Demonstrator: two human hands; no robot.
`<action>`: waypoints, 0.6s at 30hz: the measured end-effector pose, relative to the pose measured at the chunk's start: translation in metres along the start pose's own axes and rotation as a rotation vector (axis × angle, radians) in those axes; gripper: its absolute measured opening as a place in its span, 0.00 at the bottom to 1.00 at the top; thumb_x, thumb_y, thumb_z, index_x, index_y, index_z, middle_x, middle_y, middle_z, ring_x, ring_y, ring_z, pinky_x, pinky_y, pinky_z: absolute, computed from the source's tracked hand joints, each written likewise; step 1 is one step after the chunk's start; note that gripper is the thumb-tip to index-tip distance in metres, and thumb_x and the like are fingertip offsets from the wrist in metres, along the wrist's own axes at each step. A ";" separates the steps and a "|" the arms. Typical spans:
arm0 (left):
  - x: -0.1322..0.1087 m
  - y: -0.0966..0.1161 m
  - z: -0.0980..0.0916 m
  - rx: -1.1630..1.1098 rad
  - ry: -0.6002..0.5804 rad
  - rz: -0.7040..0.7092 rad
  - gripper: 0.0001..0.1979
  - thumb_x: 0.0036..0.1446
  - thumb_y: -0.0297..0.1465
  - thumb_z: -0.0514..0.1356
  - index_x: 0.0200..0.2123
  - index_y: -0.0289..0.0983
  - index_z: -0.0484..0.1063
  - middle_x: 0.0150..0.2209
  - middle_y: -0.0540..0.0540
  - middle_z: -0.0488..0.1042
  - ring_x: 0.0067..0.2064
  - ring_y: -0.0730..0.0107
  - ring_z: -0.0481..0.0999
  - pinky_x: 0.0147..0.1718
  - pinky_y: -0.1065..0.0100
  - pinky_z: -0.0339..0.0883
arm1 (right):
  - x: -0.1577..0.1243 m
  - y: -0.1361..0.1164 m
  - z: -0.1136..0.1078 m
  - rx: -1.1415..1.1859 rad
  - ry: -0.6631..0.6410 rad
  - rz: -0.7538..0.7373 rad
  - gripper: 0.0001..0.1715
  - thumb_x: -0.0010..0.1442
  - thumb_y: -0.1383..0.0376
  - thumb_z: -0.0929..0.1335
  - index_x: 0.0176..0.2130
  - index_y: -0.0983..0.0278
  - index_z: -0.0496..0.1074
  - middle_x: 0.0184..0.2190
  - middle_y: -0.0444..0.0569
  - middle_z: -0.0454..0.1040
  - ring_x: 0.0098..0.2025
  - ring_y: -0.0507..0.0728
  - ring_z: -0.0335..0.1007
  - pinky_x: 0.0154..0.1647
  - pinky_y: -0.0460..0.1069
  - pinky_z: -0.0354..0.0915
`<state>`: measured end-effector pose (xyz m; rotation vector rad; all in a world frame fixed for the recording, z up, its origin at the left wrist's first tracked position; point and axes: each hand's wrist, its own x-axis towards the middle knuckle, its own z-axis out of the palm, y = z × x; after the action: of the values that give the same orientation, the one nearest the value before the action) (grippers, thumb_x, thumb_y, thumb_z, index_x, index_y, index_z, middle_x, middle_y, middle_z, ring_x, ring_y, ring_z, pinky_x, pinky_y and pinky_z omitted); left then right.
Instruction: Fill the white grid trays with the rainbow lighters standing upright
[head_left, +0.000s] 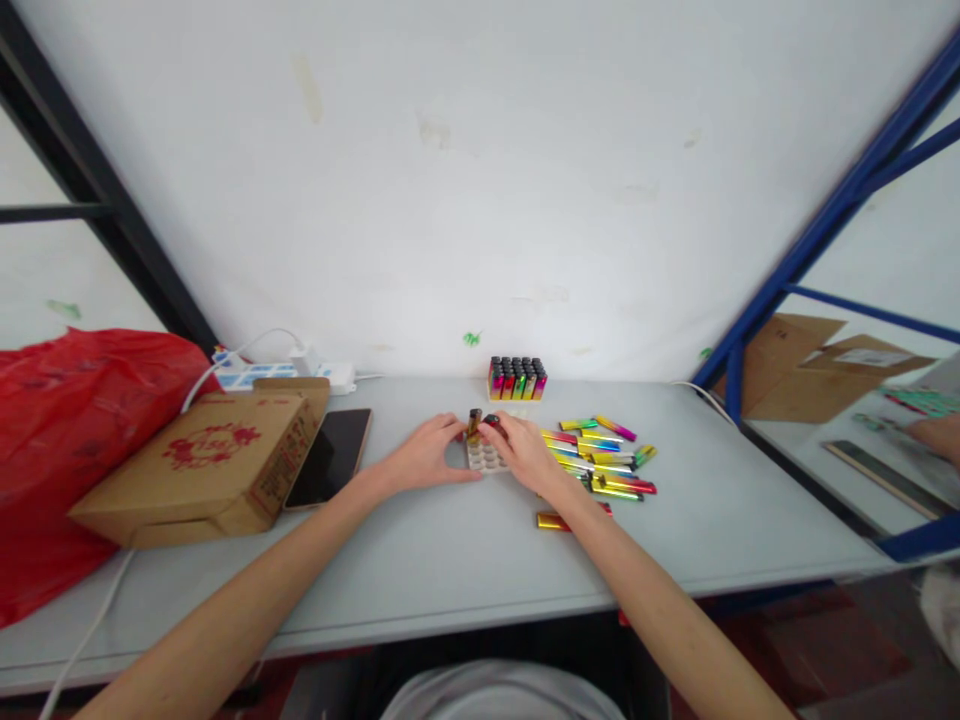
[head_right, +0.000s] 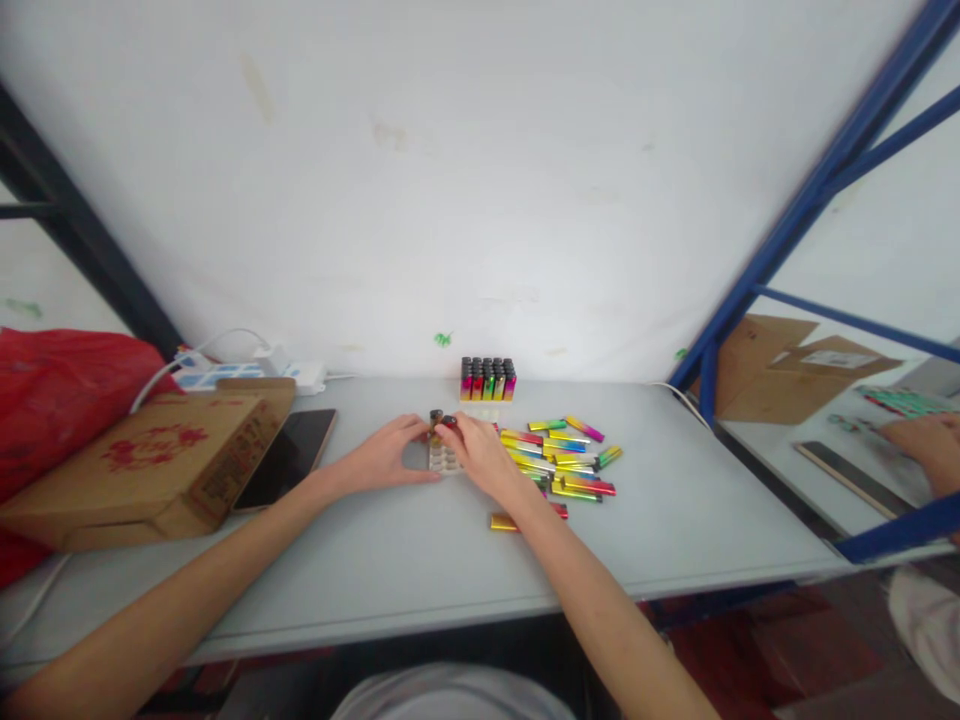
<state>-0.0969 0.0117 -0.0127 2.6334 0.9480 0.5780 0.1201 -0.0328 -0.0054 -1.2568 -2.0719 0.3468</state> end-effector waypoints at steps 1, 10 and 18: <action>0.000 0.000 0.000 -0.004 0.000 -0.001 0.29 0.53 0.52 0.70 0.50 0.39 0.74 0.45 0.41 0.75 0.50 0.51 0.74 0.52 0.56 0.69 | 0.000 0.000 0.001 -0.049 -0.017 -0.008 0.13 0.77 0.58 0.62 0.42 0.62 0.69 0.38 0.51 0.80 0.41 0.59 0.78 0.41 0.50 0.65; 0.000 -0.002 0.001 0.005 0.000 0.003 0.30 0.53 0.53 0.69 0.50 0.38 0.74 0.46 0.41 0.75 0.49 0.51 0.74 0.52 0.55 0.69 | 0.008 -0.001 0.004 -0.334 -0.040 -0.081 0.16 0.77 0.57 0.61 0.45 0.66 0.70 0.44 0.59 0.78 0.48 0.63 0.75 0.51 0.56 0.69; 0.000 -0.004 0.001 0.001 0.006 0.005 0.27 0.52 0.53 0.69 0.47 0.40 0.75 0.45 0.42 0.75 0.48 0.52 0.74 0.50 0.56 0.69 | 0.008 0.008 -0.001 -0.310 -0.087 -0.091 0.15 0.77 0.57 0.61 0.46 0.64 0.69 0.44 0.55 0.77 0.47 0.60 0.74 0.50 0.53 0.67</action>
<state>-0.0985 0.0151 -0.0149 2.6375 0.9436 0.5875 0.1235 -0.0221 -0.0054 -1.3376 -2.3134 0.0387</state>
